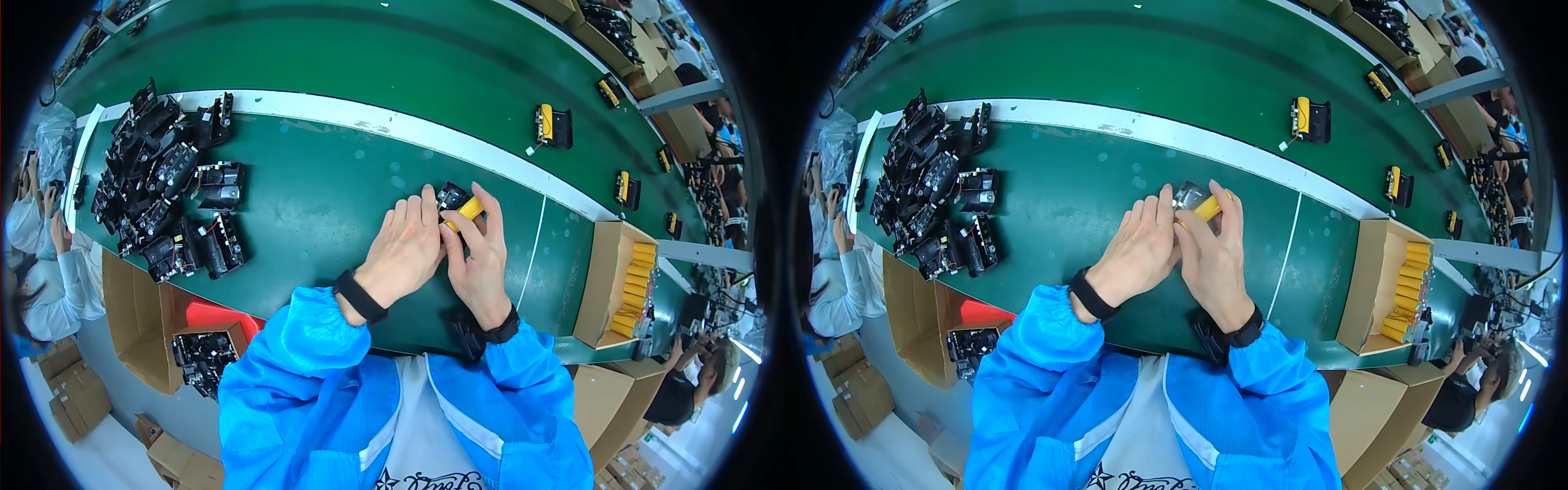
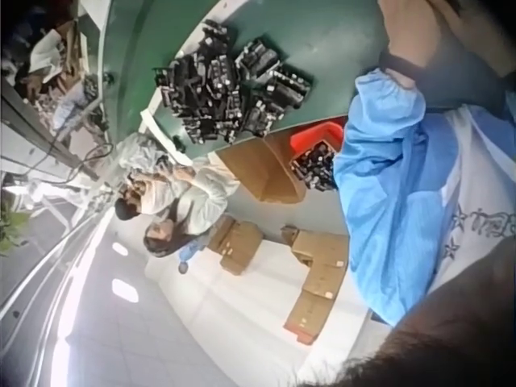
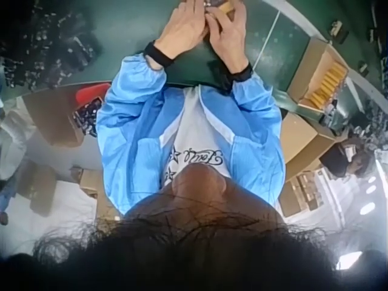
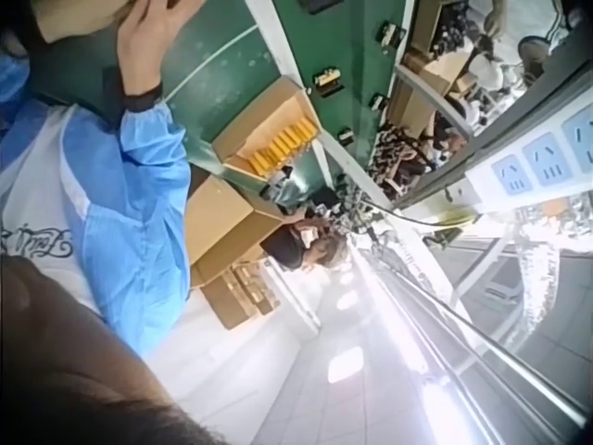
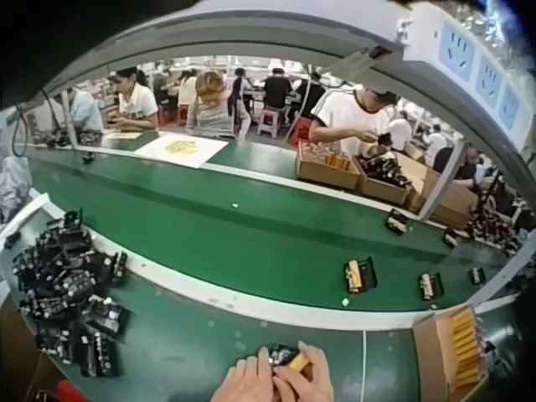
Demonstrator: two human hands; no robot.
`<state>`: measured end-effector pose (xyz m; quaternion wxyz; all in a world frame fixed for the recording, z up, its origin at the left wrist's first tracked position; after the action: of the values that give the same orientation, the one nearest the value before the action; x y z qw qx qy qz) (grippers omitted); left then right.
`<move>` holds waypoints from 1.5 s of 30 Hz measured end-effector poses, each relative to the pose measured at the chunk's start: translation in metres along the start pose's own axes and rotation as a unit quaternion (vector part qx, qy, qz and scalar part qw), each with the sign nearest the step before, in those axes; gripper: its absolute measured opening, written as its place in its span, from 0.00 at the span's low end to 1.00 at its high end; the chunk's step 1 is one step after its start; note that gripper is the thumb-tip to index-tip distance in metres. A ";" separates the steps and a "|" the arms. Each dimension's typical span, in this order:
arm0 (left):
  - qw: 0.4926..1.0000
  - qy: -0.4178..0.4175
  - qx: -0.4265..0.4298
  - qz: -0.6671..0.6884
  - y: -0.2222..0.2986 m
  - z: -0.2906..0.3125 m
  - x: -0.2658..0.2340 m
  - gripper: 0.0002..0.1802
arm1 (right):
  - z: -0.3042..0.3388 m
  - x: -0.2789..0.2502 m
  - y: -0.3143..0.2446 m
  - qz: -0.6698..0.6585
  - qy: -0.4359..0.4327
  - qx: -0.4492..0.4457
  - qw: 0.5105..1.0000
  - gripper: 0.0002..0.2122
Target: The person picks up a battery and a plastic housing, inserts the battery into the housing, and connects the wires by hand. After assembling the components, the person places the completed unit onto the conveyor belt and repeats the process.
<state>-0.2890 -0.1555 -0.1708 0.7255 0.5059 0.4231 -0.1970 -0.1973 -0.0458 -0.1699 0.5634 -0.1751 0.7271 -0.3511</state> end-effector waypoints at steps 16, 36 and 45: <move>0.999 -0.015 0.032 0.019 -0.007 0.015 -0.026 0.21 | -0.004 -0.004 -0.015 -0.006 -0.013 0.074 0.997 0.14; 0.980 -0.029 0.074 0.183 -0.030 -0.005 -0.047 0.20 | -0.014 -0.005 -0.021 0.070 -0.038 0.047 0.996 0.28; 0.966 -0.123 -0.068 0.217 -0.037 -0.051 -0.011 0.16 | -0.009 0.017 0.002 0.128 -0.011 0.015 0.992 0.30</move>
<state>-0.3431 -0.1263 -0.1894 0.8301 0.5068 0.2229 -0.0657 -0.2107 -0.0525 -0.1824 0.6141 -0.0763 0.7320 -0.2849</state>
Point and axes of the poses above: each hand's wrist, its own z-axis away from the middle knuckle, its own x-axis out of the palm, y = z × x, the point moved 1 cm from there along -z, towards the middle knuckle, and after that the axes turned 14 degrees about -y, right-handed, at the moved point
